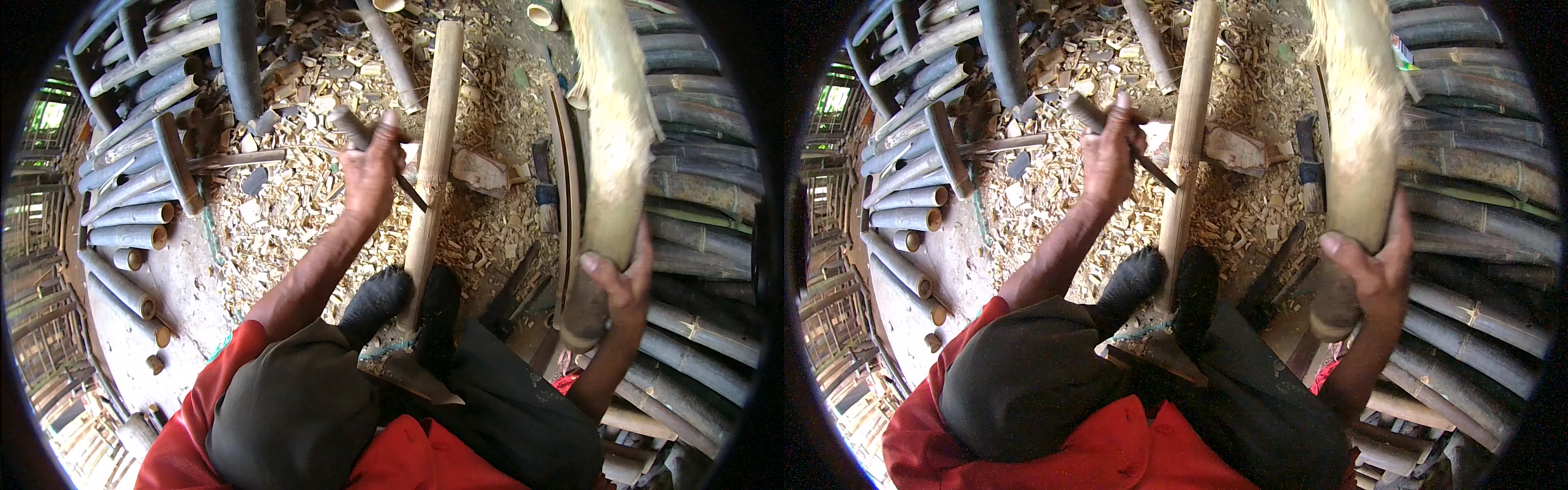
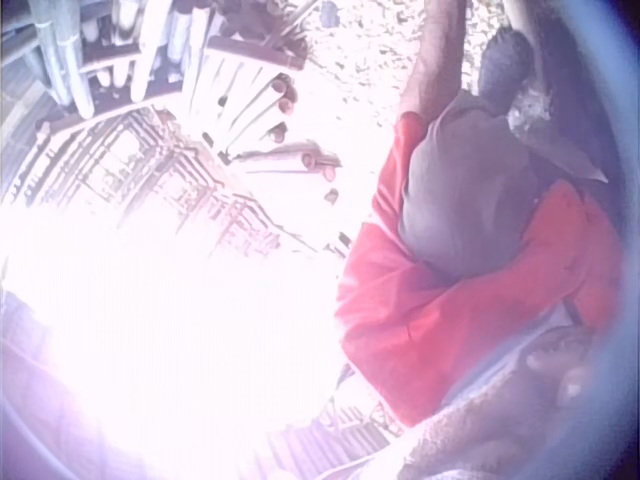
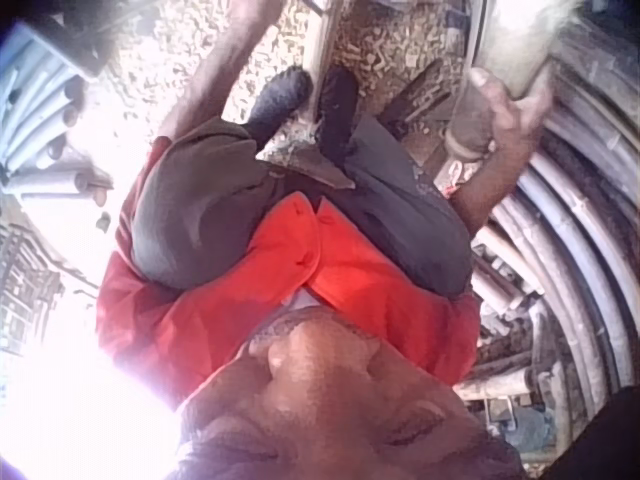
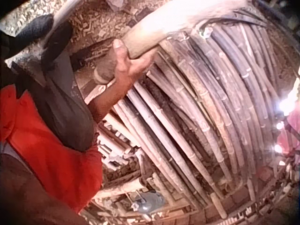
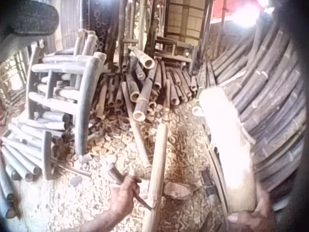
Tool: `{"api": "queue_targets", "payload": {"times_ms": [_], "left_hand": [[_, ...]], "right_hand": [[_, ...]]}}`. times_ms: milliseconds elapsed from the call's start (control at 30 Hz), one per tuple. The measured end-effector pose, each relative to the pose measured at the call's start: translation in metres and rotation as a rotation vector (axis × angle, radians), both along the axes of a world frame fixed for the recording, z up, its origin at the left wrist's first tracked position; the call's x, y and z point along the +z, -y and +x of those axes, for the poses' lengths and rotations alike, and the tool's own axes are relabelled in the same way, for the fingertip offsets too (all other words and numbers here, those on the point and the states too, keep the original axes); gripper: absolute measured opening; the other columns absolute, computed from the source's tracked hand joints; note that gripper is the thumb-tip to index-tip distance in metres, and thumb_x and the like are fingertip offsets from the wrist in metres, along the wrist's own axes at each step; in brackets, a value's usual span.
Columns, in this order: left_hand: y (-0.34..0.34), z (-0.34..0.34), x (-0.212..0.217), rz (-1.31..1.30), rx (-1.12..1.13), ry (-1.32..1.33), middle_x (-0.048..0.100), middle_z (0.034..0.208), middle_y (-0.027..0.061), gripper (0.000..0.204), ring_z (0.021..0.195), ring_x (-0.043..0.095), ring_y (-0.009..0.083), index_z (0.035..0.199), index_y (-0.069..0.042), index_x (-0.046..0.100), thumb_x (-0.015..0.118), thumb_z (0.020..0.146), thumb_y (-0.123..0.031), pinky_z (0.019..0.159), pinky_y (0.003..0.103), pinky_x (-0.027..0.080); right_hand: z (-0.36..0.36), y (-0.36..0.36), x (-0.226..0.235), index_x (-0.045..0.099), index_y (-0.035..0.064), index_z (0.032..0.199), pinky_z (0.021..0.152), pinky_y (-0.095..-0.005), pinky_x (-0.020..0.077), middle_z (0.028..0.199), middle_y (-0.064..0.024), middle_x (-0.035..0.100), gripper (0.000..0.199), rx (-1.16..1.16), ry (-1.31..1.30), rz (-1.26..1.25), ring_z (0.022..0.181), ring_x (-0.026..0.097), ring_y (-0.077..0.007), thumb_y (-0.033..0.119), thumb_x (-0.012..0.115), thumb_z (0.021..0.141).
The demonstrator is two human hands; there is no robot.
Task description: The person holds a bamboo segment and strikes it with a wooden mallet to split or shave off thin strips, then uses a small blade to refine the surface of a bamboo piece.
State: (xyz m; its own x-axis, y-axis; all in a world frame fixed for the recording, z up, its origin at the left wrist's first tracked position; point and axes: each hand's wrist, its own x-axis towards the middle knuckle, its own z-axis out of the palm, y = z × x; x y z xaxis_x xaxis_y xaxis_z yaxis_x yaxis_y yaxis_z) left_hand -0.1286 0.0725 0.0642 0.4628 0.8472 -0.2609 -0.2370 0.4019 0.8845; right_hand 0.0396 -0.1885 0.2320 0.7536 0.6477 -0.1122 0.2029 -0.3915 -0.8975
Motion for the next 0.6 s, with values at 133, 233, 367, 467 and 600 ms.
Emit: {"api": "queue_targets", "payload": {"times_ms": [133,233,367,467,600], "left_hand": [[0.027,0.028,0.029,0.229,0.027,-0.236,0.063,0.068,0.0003,0.044,0.054,0.05,0.0078,0.082,-0.001,0.069,0.074,0.093,-0.044,0.048,0.026,0.039],[0.031,0.034,0.027,0.224,-0.104,-0.222,0.065,0.074,-0.0001,0.037,0.059,0.054,0.0083,0.092,0.0,0.068,0.075,0.094,-0.036,0.05,0.027,0.041],[0.03,0.031,0.013,0.304,-0.125,-0.327,0.067,0.078,0.0029,0.025,0.064,0.057,0.0091,0.096,0.002,0.065,0.069,0.099,-0.023,0.053,0.029,0.046],[0.035,0.035,0.009,0.33,-0.113,-0.307,0.067,0.077,0.0063,0.027,0.061,0.055,0.0094,0.09,0.001,0.064,0.071,0.097,-0.024,0.051,0.028,0.046],[-0.012,0.015,-0.017,-0.158,-0.041,0.056,0.049,0.055,-0.0013,0.04,0.044,0.038,0.0074,0.068,-0.013,0.051,0.07,0.094,-0.037,0.041,0.026,0.031]], "right_hand": [[0.022,-0.036,0.055,0.044,-0.0018,0.144,0.099,-0.0418,0.0491,0.122,-0.0169,0.063,0.086,0.086,0.382,0.078,0.106,0.064,-0.0288,0.022,0.08,0.069],[0.026,-0.084,0.046,0.045,0.0001,0.142,0.094,-0.0431,0.0525,0.118,-0.0177,0.064,0.082,0.248,0.446,0.159,0.104,0.065,-0.0294,0.02,0.08,0.071],[0.005,-0.131,0.03,0.048,0.0031,0.13,0.084,-0.0487,0.0571,0.107,-0.0204,0.068,0.067,0.767,0.629,-0.42,0.091,0.07,-0.0381,0.013,0.079,0.072],[0.011,-0.135,0.043,0.043,-0.002,0.141,0.099,-0.0466,0.0514,0.125,-0.0244,0.063,0.085,0.725,0.468,-0.425,0.111,0.065,-0.0356,0.017,0.082,0.068],[0.024,-0.119,0.023,0.039,-0.0076,0.145,0.11,-0.0463,0.044,0.142,-0.0297,0.053,0.093,0.654,0.521,-0.228,0.128,0.057,-0.0399,0.025,0.085,0.071]]}}
